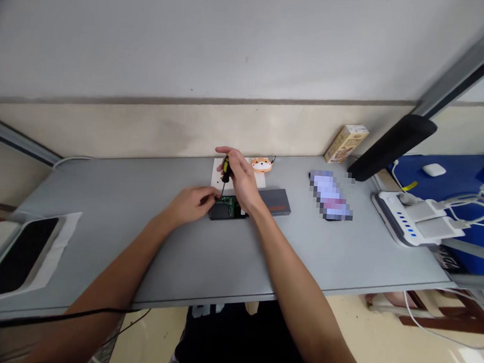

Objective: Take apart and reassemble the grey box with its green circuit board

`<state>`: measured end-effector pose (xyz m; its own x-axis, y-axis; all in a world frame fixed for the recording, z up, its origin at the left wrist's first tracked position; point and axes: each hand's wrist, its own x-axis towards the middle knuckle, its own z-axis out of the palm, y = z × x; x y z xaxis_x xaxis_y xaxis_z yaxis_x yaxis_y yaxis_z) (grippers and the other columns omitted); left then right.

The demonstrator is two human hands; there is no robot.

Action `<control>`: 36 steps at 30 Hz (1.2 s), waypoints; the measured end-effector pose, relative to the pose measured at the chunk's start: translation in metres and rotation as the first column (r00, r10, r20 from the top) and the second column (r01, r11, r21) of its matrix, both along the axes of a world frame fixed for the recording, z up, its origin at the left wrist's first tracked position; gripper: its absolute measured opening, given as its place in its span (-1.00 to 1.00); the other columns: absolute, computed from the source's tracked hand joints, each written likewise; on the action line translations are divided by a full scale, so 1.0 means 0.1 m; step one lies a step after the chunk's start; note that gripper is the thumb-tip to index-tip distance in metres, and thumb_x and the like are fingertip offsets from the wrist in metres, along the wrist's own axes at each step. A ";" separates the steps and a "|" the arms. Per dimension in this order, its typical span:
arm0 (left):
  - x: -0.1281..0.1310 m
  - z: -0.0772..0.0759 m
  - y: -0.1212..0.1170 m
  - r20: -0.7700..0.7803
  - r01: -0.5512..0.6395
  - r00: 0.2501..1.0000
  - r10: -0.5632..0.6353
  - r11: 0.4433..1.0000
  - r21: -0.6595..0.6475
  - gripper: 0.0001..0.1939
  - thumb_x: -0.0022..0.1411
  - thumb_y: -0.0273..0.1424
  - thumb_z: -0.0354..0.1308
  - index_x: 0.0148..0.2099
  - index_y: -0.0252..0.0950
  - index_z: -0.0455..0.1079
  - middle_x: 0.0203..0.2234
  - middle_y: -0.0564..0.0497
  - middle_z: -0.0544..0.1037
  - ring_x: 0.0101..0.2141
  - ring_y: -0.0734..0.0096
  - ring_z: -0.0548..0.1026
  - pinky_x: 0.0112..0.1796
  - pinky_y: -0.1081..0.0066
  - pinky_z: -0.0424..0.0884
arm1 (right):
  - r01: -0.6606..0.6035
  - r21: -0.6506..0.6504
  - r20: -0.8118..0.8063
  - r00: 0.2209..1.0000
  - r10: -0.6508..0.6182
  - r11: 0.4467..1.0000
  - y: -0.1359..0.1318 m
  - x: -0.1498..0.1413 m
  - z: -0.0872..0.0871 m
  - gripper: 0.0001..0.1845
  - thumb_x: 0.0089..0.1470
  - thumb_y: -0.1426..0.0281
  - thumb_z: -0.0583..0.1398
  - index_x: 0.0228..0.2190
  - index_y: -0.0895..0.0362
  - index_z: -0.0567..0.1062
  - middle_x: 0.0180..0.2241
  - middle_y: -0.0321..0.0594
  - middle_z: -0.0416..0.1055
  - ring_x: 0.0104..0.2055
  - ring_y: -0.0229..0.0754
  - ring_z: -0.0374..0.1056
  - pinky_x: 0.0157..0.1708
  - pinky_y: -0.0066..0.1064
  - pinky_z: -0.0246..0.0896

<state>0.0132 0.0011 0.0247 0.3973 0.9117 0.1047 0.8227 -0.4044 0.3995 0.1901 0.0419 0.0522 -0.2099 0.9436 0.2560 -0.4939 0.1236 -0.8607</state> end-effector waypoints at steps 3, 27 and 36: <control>0.02 0.06 -0.03 -0.098 0.033 0.995 -0.028 0.998 0.048 -0.70 0.36 -0.44 -0.02 -0.06 -0.16 0.53 -0.26 0.00 0.65 -0.33 0.28 0.56 -0.24 0.32 0.37 | 0.051 -0.001 -0.040 0.998 -0.051 0.999 -0.01 0.04 0.03 -0.51 0.13 -0.16 0.21 -0.24 -0.02 0.37 -0.29 -0.31 0.36 -0.30 -0.28 0.39 -0.26 -0.39 0.35; 0.04 -0.04 -0.01 -0.095 0.053 0.995 -0.036 0.982 0.179 -0.70 0.36 -0.53 -0.06 -0.11 -0.23 0.50 -0.17 -0.07 0.56 -0.13 0.21 0.52 0.01 0.18 0.39 | 0.039 -0.051 -0.074 0.996 -0.043 0.998 -0.11 0.37 0.05 -0.54 0.18 -0.09 0.20 -0.40 0.01 0.27 -0.48 -0.36 0.04 -0.53 -0.29 -0.05 -0.62 -0.42 -0.09; 0.08 -0.03 -0.04 -0.111 0.070 0.993 -0.046 0.971 0.230 -0.73 0.35 -0.53 -0.04 -0.12 -0.24 0.50 -0.19 -0.07 0.55 -0.15 0.21 0.52 -0.04 0.19 0.38 | 0.010 -0.014 -0.077 0.997 -0.011 1.000 -0.12 0.37 0.06 -0.59 0.21 -0.03 0.22 -0.39 0.03 0.32 -0.49 -0.36 0.14 -0.54 -0.32 0.04 -0.59 -0.42 -0.03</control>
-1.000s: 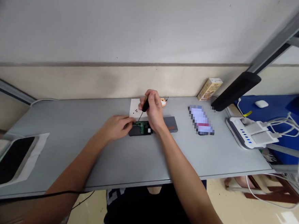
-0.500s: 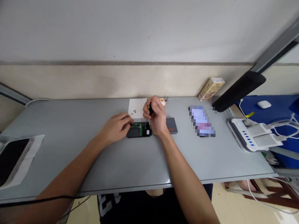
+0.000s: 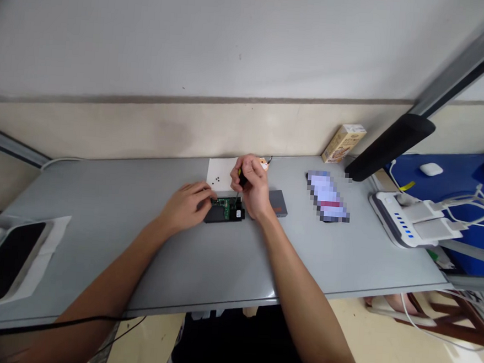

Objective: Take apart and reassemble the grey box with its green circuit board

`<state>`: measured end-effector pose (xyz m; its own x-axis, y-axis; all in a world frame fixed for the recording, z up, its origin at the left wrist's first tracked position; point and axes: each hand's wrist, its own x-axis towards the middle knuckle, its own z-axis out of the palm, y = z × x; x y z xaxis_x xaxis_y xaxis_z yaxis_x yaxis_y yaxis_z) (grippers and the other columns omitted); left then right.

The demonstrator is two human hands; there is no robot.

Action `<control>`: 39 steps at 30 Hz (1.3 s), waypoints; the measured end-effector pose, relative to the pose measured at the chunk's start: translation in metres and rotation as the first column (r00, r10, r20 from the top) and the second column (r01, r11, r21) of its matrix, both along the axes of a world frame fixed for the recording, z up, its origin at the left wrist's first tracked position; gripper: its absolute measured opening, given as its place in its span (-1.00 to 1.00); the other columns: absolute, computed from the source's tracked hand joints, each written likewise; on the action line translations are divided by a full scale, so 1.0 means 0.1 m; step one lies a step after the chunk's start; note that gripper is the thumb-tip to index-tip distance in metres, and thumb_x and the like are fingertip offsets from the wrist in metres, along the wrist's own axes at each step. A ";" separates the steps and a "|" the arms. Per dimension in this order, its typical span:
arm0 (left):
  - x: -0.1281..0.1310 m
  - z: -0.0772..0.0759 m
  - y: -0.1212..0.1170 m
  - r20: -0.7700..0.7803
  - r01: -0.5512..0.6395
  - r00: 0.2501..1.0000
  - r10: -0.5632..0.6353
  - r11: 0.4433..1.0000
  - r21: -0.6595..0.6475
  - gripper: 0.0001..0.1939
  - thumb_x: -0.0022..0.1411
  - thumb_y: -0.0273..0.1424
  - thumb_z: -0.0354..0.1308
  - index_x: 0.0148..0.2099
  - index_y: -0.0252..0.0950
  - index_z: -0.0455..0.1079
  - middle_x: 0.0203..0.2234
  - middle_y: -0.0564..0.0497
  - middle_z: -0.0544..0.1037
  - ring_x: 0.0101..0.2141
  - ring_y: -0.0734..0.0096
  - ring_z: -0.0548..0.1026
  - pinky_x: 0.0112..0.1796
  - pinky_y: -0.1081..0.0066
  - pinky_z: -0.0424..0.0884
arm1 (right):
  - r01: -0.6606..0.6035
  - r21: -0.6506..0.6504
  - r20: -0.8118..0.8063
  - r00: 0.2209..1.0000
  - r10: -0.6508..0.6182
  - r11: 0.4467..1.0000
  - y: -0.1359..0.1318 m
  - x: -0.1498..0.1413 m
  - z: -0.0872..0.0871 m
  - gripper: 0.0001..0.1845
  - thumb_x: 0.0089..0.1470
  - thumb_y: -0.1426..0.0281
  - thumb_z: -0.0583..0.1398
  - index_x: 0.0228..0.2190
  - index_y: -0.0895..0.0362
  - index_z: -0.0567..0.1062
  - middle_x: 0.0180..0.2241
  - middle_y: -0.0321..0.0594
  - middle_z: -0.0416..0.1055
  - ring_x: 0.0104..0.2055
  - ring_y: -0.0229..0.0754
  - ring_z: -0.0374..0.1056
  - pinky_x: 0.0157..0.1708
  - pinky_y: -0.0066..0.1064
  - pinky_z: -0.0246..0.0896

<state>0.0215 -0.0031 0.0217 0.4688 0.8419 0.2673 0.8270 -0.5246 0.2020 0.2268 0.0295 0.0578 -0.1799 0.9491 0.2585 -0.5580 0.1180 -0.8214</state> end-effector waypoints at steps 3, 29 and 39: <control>0.01 -0.01 -0.01 -0.007 0.010 1.000 -0.010 1.000 -0.015 -0.76 0.35 -0.51 -0.01 -0.11 -0.24 0.48 -0.18 -0.06 0.56 -0.16 0.21 0.53 -0.03 0.19 0.37 | -0.034 0.046 0.062 0.998 0.031 0.998 -0.01 0.02 0.00 -0.55 0.14 -0.02 0.31 -0.40 0.03 0.28 -0.45 -0.36 0.26 -0.54 -0.33 0.17 -0.56 -0.41 0.08; 0.29 -0.06 -0.11 0.202 0.164 0.969 -0.143 0.982 -0.092 -0.77 0.34 -0.23 0.27 -0.01 -0.18 0.47 0.11 -0.01 0.54 0.12 0.18 0.46 0.16 0.13 0.33 | -0.088 -0.068 0.076 0.993 0.093 0.994 0.08 0.06 0.00 -0.49 0.17 -0.18 0.14 -0.29 0.01 0.37 -0.48 -0.38 0.16 -0.56 -0.32 0.07 -0.55 -0.39 0.08; 0.25 -0.09 -0.09 0.134 0.196 0.972 -0.192 0.980 -0.020 -0.75 0.39 -0.17 0.21 0.00 -0.17 0.53 0.13 -0.04 0.54 0.11 0.16 0.49 0.15 0.10 0.35 | 0.126 0.073 0.210 0.968 -0.139 0.989 0.11 0.06 -0.10 -0.52 0.18 -0.05 0.25 -0.38 0.00 0.18 -0.54 -0.48 0.09 -0.64 -0.38 0.03 -0.62 -0.43 -0.03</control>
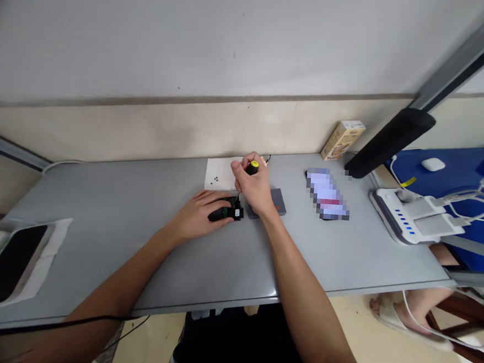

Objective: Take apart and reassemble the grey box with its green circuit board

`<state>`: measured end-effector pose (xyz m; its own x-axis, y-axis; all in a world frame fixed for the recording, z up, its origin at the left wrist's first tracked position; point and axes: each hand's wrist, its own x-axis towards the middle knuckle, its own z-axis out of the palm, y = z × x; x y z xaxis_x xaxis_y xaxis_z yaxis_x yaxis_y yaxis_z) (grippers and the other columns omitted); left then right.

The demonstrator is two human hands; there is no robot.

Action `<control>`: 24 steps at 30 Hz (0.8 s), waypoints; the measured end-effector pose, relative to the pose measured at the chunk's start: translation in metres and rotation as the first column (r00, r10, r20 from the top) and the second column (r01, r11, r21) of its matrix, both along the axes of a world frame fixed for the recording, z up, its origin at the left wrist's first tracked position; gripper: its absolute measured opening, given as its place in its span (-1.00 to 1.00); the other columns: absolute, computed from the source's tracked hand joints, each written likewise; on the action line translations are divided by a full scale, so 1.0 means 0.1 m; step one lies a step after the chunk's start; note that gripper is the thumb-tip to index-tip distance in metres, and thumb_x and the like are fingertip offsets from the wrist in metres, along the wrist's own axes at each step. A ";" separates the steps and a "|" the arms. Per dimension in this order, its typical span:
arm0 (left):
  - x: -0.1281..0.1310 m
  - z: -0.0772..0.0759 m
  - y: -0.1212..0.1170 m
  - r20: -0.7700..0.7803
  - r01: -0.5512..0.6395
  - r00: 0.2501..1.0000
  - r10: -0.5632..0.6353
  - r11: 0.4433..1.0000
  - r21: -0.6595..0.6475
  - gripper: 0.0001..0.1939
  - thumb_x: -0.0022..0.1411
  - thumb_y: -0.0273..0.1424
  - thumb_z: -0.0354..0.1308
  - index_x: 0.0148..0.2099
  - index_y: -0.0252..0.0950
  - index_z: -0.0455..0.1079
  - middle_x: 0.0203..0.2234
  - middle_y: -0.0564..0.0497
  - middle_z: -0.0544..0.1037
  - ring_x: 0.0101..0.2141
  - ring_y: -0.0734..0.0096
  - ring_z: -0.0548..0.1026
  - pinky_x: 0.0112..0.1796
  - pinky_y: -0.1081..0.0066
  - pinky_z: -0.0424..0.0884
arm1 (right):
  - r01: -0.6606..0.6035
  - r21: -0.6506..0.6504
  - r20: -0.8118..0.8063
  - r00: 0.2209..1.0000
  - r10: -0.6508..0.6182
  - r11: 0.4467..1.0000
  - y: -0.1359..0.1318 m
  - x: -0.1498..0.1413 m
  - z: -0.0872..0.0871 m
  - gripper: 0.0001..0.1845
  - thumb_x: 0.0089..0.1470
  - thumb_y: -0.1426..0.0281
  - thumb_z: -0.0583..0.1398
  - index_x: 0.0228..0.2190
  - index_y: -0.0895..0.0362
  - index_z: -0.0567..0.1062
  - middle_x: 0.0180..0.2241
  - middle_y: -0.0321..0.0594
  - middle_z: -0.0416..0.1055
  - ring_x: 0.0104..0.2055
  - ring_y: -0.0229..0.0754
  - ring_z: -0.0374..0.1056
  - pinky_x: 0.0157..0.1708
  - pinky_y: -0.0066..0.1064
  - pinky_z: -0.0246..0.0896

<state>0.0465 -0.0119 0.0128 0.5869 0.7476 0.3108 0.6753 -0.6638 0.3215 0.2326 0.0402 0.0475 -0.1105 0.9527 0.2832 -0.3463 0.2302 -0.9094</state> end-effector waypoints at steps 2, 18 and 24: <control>0.00 0.03 0.00 -0.035 0.002 0.999 -0.001 1.000 0.013 -0.74 0.39 -0.17 0.20 0.01 -0.18 0.54 0.13 -0.05 0.54 0.10 0.13 0.49 0.15 0.08 0.35 | 0.015 0.059 0.102 0.995 -0.021 0.998 -0.02 0.00 0.02 -0.57 0.28 -0.10 0.08 -0.28 0.00 0.30 -0.51 -0.42 0.13 -0.55 -0.32 0.15 -0.53 -0.40 0.10; -0.33 0.09 0.18 0.261 -0.120 0.951 0.169 0.974 -0.191 -0.73 0.50 -0.32 -0.03 -0.13 -0.25 0.49 -0.17 -0.04 0.59 -0.09 0.28 0.52 0.02 0.21 0.44 | 0.238 0.272 0.246 0.919 -0.307 0.932 -0.07 -0.16 -0.17 -0.76 0.40 0.10 0.01 -0.11 0.00 0.22 -0.33 -0.31 0.20 -0.38 -0.27 0.19 -0.32 -0.33 0.22; -0.35 0.06 0.19 0.178 -0.100 0.977 0.115 0.991 -0.088 -0.71 0.48 -0.36 -0.05 -0.20 -0.27 0.49 -0.25 -0.05 0.57 -0.17 0.28 0.50 -0.03 0.23 0.42 | 0.230 0.302 0.286 0.904 -0.317 0.925 -0.11 -0.22 -0.20 -0.77 0.39 0.11 0.03 -0.13 0.00 0.25 -0.29 -0.29 0.22 -0.32 -0.23 0.20 -0.26 -0.32 0.19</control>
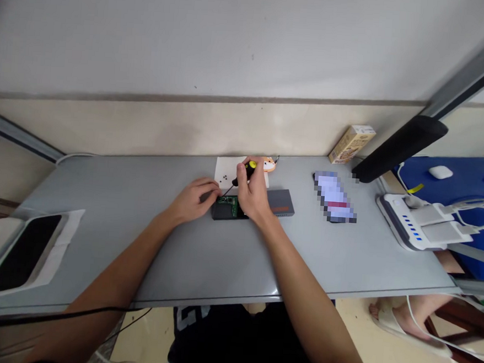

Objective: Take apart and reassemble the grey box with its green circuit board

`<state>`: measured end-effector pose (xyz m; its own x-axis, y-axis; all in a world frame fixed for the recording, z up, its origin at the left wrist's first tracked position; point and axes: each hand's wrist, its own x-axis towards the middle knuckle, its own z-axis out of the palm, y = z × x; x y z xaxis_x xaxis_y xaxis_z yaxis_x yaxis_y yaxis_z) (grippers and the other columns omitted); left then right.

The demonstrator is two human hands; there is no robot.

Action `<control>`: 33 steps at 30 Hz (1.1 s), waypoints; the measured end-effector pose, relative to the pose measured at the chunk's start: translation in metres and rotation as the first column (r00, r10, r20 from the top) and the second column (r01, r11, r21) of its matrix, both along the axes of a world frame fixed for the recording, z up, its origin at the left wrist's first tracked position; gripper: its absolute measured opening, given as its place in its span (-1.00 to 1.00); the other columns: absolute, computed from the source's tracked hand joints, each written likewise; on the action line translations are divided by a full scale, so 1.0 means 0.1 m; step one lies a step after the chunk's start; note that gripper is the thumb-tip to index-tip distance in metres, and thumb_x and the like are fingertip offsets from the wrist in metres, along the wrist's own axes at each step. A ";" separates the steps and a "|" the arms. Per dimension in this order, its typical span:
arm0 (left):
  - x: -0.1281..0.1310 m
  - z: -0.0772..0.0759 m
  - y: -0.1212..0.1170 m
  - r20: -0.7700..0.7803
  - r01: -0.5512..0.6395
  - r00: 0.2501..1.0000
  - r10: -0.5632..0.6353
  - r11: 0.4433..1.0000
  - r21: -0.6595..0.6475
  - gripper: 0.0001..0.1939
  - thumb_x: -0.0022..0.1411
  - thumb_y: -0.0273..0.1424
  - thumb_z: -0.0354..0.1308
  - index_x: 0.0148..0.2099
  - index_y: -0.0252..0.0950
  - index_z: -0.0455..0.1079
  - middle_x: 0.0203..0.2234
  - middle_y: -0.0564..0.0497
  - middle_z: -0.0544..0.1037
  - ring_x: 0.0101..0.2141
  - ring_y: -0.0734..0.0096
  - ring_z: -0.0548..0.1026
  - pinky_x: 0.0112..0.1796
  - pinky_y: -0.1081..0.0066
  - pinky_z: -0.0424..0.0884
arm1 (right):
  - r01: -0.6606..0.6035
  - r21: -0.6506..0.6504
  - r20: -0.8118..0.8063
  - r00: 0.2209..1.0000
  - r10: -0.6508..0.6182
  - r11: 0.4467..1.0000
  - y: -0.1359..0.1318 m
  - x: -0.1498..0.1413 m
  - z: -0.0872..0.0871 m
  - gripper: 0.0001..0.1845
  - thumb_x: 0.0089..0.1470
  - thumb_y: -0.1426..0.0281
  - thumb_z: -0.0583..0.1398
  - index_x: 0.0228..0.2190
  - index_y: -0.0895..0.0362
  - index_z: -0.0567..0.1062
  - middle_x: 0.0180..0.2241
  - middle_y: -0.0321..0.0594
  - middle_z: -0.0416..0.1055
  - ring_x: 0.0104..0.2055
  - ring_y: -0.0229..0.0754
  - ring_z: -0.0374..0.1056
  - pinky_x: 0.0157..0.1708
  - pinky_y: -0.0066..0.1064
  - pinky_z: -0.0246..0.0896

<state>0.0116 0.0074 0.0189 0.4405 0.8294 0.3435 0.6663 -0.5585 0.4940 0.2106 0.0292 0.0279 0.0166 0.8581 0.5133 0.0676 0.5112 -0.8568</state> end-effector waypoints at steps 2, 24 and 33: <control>0.01 0.01 -0.01 -0.051 0.001 0.999 0.001 1.000 0.021 -0.72 0.45 -0.39 -0.04 -0.20 -0.27 0.50 -0.27 -0.05 0.58 -0.19 0.27 0.51 -0.04 0.21 0.41 | -0.007 -0.019 -0.004 1.000 0.007 1.000 0.00 0.00 0.00 -0.78 0.39 0.12 0.04 -0.13 -0.01 0.25 -0.30 -0.30 0.21 -0.34 -0.23 0.18 -0.26 -0.32 0.18; 0.02 0.07 -0.08 -0.089 -0.091 0.993 0.071 0.966 -0.243 -0.78 0.35 -0.35 0.01 -0.21 -0.23 0.49 -0.42 0.06 0.56 -0.45 0.40 0.42 -0.38 0.40 0.28 | -0.530 -0.197 -0.388 0.814 0.431 0.825 0.10 -0.27 0.33 -0.45 0.27 -0.18 0.01 -0.03 -0.06 0.43 -0.47 -0.36 0.19 -0.50 -0.27 0.15 -0.45 -0.36 0.20; 0.02 0.09 -0.07 -0.100 -0.089 0.993 0.065 0.961 -0.263 -0.80 0.35 -0.36 0.01 -0.22 -0.23 0.46 -0.42 0.06 0.55 -0.46 0.40 0.42 -0.40 0.40 0.28 | -0.380 -0.202 -0.297 0.902 0.313 0.903 0.03 -0.25 0.23 -0.56 0.14 -0.07 0.26 -0.35 0.01 0.33 -0.48 -0.40 0.29 -0.53 -0.32 0.18 -0.48 -0.40 0.18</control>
